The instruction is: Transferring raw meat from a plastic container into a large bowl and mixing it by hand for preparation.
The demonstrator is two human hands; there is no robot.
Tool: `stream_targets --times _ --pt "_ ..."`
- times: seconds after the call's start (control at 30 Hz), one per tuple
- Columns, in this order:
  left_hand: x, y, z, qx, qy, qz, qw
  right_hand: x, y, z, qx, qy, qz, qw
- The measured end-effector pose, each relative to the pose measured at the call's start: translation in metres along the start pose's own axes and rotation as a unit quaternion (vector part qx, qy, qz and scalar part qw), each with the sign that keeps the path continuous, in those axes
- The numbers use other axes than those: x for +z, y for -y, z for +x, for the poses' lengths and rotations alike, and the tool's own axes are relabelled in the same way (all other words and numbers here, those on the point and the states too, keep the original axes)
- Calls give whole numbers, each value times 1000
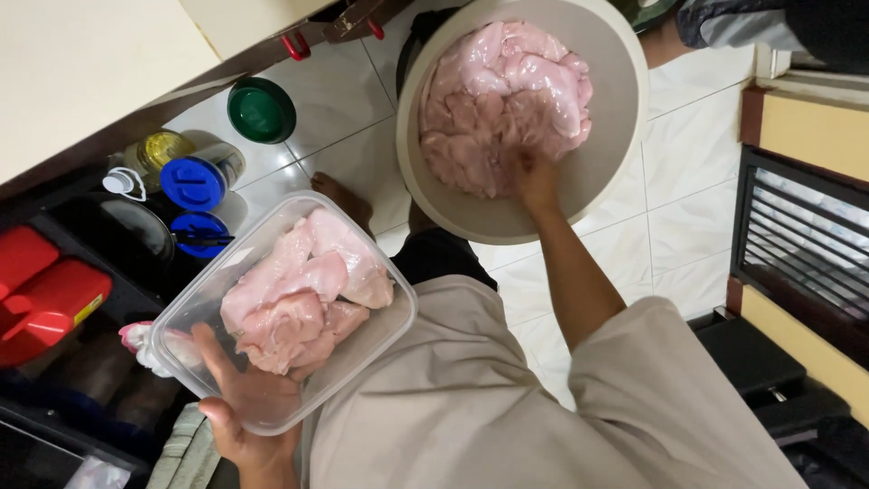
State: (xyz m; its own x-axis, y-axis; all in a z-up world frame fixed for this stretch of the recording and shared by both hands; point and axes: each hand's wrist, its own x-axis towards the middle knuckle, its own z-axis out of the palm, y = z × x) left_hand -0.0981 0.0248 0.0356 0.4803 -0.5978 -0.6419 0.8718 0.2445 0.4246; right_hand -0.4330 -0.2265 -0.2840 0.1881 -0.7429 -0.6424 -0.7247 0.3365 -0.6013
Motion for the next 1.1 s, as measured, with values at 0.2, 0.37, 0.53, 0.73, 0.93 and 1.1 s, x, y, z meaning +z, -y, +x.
stream_targets --times 0.2,0.37,0.53,0.73,0.93,1.1 --pt "0 1 -4 -1 15 231 973 16 10 32 -36 -143 -94 985" --pt "-9 0 -10 2 1 153 988 11 41 17 41 -160 49 985" --pt "-12 -1 -9 6 0 170 985 -23 33 1 188 -33 295 936" --pt "-11 2 -4 1 -11 237 972 -45 13 -18 103 128 494 854" --pt "-20 6 -6 2 4 186 983 -21 14 -2 180 35 175 967" --pt "-17 5 -12 -1 -11 170 985 -2 -34 43 11 -240 -28 970"
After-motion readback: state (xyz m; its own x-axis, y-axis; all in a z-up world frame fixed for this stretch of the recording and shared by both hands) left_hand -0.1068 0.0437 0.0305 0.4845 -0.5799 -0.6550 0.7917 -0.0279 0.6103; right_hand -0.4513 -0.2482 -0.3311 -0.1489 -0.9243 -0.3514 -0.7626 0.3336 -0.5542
